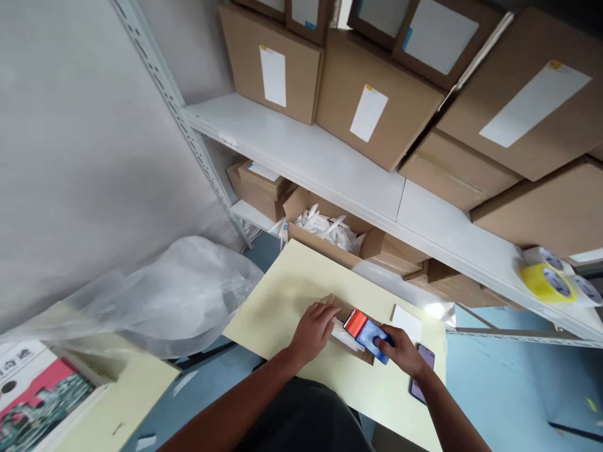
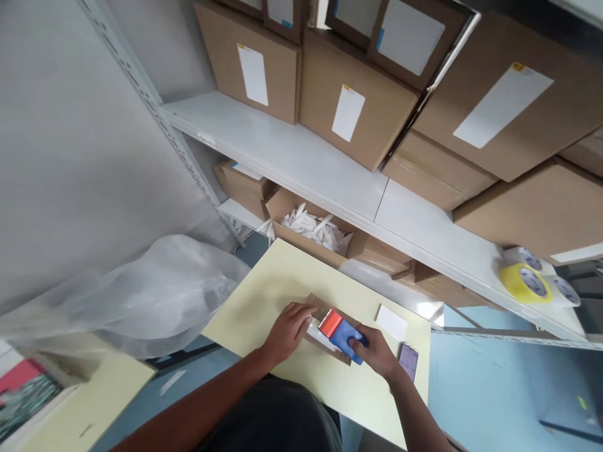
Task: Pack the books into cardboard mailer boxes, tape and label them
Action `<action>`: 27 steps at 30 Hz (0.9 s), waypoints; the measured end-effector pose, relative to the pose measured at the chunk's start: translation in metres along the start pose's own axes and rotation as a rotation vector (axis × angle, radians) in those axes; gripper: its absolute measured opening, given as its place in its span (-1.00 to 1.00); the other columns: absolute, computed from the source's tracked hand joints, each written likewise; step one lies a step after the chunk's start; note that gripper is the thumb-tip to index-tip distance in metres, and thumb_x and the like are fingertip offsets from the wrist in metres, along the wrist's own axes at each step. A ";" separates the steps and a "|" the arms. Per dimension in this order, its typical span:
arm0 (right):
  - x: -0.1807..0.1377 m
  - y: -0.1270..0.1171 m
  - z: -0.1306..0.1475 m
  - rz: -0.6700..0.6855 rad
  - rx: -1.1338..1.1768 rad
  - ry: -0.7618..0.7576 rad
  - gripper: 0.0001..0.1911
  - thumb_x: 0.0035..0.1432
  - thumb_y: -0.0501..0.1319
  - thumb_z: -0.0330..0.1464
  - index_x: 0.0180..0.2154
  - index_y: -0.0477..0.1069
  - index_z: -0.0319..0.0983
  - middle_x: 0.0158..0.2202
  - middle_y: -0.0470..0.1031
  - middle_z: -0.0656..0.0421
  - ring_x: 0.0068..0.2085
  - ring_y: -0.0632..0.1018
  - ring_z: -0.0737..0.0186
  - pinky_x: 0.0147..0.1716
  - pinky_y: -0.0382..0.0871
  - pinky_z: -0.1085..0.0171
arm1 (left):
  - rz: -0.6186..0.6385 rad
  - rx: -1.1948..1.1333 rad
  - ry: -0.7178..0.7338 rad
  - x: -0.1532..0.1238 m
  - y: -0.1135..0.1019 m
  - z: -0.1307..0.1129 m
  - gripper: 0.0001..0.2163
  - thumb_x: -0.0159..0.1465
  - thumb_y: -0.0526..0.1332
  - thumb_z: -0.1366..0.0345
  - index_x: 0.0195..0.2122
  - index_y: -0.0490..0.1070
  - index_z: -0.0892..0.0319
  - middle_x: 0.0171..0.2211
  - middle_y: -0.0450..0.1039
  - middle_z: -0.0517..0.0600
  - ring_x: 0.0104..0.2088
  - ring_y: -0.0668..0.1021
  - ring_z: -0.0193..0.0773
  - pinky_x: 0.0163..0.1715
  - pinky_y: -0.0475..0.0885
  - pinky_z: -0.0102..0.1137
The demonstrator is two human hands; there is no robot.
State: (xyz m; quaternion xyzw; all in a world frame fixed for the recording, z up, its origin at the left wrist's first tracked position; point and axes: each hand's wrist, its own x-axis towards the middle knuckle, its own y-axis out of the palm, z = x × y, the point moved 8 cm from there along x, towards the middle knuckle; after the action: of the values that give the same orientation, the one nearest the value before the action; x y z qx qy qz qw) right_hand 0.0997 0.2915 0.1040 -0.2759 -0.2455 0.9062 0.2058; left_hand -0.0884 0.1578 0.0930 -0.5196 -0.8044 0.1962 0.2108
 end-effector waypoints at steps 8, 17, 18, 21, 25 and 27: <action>-0.004 0.003 0.017 0.030 -0.126 0.034 -0.72 0.14 0.18 -0.14 -0.39 0.45 -0.22 -0.49 0.43 0.22 -0.43 0.42 0.25 -0.43 0.28 0.31 | 0.166 -0.520 -0.451 0.004 0.037 0.017 -0.64 0.33 0.07 0.13 -0.53 0.46 0.17 -0.59 0.42 -0.07 -0.51 0.47 -0.28 -0.46 0.29 -0.40; 0.010 0.008 0.028 0.009 -0.254 0.056 -0.73 0.12 0.19 -0.15 -0.32 0.50 -0.21 -0.48 0.51 0.21 -0.45 0.46 0.23 -0.45 0.31 0.30 | -0.084 -0.293 -0.616 -0.012 -0.010 0.076 -0.68 0.33 0.04 0.17 -0.34 0.57 0.13 -0.39 0.62 -0.02 -0.36 0.58 -0.24 -0.33 0.35 -0.43; 0.013 0.008 0.027 0.010 -0.257 0.057 -0.73 0.13 0.19 -0.15 -0.32 0.51 -0.21 -0.48 0.52 0.20 -0.45 0.47 0.23 -0.46 0.31 0.30 | -0.080 -0.277 -0.622 -0.012 -0.013 0.082 -0.69 0.32 0.05 0.17 -0.34 0.58 0.12 -0.39 0.62 -0.02 -0.35 0.59 -0.23 -0.32 0.36 -0.43; 0.020 0.010 0.024 0.002 -0.267 0.054 -0.72 0.15 0.18 -0.14 -0.35 0.51 -0.21 -0.51 0.50 0.22 -0.47 0.46 0.24 -0.48 0.29 0.32 | -0.083 -0.258 -0.627 -0.011 -0.015 0.095 -0.69 0.32 0.07 0.15 -0.37 0.57 0.12 -0.42 0.60 -0.04 -0.39 0.57 -0.25 -0.35 0.34 -0.43; 0.026 0.011 0.022 -0.005 -0.273 0.064 -0.70 0.16 0.17 -0.12 -0.38 0.50 -0.21 -0.54 0.46 0.23 -0.49 0.46 0.25 -0.48 0.28 0.32 | -0.072 -0.253 -0.662 -0.011 0.003 0.107 -0.64 0.34 0.05 0.10 -0.37 0.58 0.14 -0.47 0.58 -0.05 -0.45 0.56 -0.27 -0.40 0.34 -0.43; 0.028 0.011 0.022 -0.015 -0.285 0.060 -0.69 0.16 0.18 -0.11 -0.39 0.49 -0.20 -0.55 0.46 0.23 -0.49 0.47 0.24 -0.48 0.28 0.31 | -0.045 -0.249 -0.663 -0.012 0.017 0.112 -0.64 0.35 0.06 0.10 -0.36 0.59 0.13 -0.46 0.58 -0.05 -0.43 0.57 -0.27 -0.39 0.36 -0.44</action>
State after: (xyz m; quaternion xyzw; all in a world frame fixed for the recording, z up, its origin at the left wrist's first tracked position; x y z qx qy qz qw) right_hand 0.0628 0.2897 0.1028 -0.3277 -0.3675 0.8519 0.1786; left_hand -0.1322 0.1428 -0.0107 -0.4317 -0.8580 0.2498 -0.1227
